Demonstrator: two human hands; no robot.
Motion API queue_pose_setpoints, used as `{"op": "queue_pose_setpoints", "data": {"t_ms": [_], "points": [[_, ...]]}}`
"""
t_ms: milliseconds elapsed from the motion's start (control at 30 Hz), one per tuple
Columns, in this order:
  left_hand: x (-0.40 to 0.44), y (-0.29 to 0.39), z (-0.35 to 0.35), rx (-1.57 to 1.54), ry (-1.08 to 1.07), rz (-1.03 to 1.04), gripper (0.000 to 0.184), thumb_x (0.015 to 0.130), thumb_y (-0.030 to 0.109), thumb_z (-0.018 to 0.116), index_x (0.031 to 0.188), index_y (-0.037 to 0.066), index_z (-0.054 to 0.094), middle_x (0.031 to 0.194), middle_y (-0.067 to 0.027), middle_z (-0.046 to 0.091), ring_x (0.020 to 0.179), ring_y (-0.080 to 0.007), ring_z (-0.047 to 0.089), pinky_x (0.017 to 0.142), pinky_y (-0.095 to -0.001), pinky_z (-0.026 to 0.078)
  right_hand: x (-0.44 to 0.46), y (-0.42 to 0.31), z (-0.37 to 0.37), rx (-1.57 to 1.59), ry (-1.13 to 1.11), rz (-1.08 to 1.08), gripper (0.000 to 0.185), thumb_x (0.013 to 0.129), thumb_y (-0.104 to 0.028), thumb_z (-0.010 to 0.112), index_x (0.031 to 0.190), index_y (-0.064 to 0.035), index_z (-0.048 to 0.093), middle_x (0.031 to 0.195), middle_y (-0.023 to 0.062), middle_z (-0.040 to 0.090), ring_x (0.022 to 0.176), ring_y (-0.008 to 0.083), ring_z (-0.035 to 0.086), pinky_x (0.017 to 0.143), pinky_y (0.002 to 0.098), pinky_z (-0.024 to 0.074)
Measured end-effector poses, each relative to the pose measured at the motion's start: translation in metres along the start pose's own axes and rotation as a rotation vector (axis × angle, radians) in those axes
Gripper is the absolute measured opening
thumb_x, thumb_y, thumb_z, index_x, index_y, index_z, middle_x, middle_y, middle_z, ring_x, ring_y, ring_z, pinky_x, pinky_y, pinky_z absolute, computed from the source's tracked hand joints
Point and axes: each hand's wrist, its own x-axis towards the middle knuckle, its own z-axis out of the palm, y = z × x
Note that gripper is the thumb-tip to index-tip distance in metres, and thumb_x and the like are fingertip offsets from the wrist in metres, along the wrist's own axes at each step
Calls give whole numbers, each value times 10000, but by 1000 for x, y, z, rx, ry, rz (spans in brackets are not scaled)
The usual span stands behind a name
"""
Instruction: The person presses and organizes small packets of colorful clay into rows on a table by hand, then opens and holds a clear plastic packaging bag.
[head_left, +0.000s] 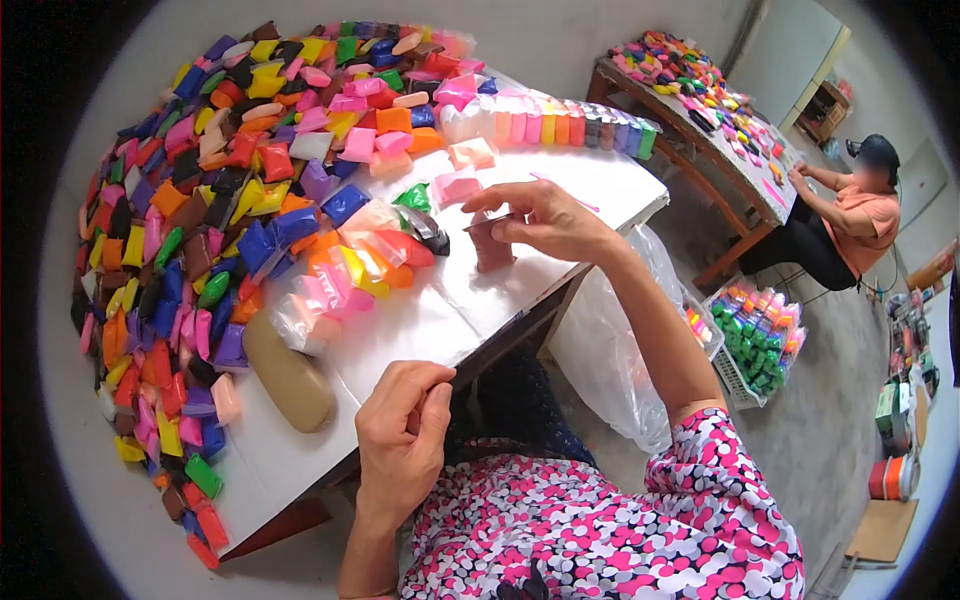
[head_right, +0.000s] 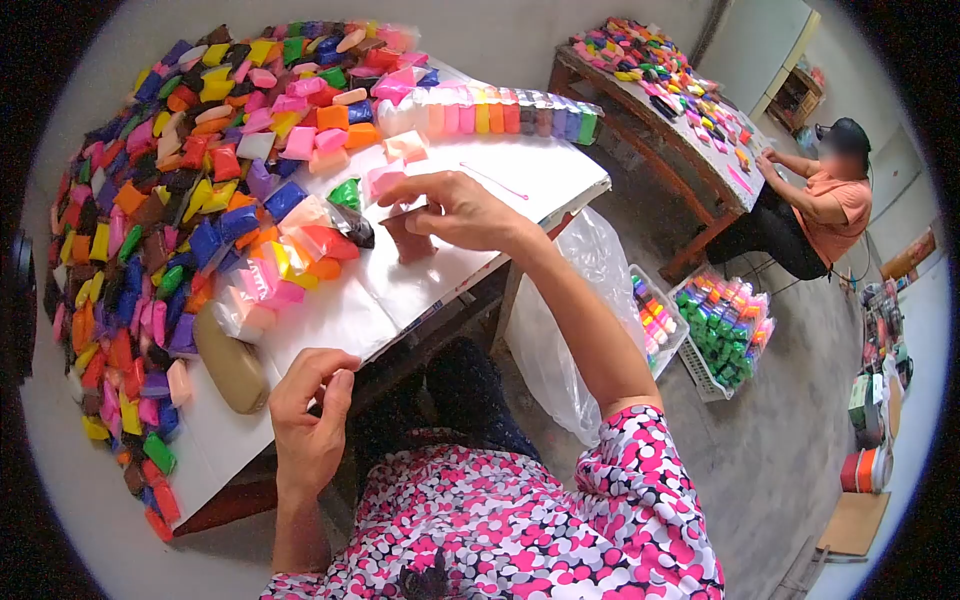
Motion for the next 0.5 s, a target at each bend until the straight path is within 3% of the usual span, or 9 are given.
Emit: {"op": "queue_pose_setpoints", "data": {"t_ms": [33,67,167,200,333,500], "points": [[2,-2,2,0,1,9,91,885,-8,586,956,-23,640,885,-76,607,604,-97,492,525,-234,389,-5,-3,4,-55,37,9,293,836,-52,602,1125,-15,642,1024,72,686,930,131,621,838,325,514],[4,-4,4,0,3,18,89,884,-9,586,954,-23,639,883,-78,607,603,-100,492,527,-238,391,-7,9,13,97,76,-54,306,829,-134,660,1119,-41,638,1028,91,667,886,182,653,756,356,539],[5,-6,5,8,-4,41,87,879,-12,588,949,-23,637,880,-86,607,601,-114,497,529,-246,397,-16,-5,28,-454,225,-46,325,810,-249,729,1074,-75,652,1007,95,640,881,231,664,765,365,523],[5,-7,5,12,-7,48,87,876,-14,588,947,-23,637,880,-89,607,601,-119,499,529,-249,398,-18,-9,37,-614,314,-12,393,757,-326,781,1026,-74,644,968,120,607,847,288,657,735,376,529],[2,2,-2,64,-32,-14,92,881,21,582,937,-10,648,887,-79,621,730,-132,556,619,-245,418,-19,-12,57,-783,469,12,420,726,-296,803,1034,-75,624,1044,145,564,833,305,656,699,399,535],[3,19,-33,180,13,43,108,879,20,575,945,1,659,901,-89,627,741,-143,568,643,-251,429,-12,-6,47,-526,384,-8,519,689,-217,802,1125,-55,571,1078,201,519,942,355,602,822,436,513]]}}
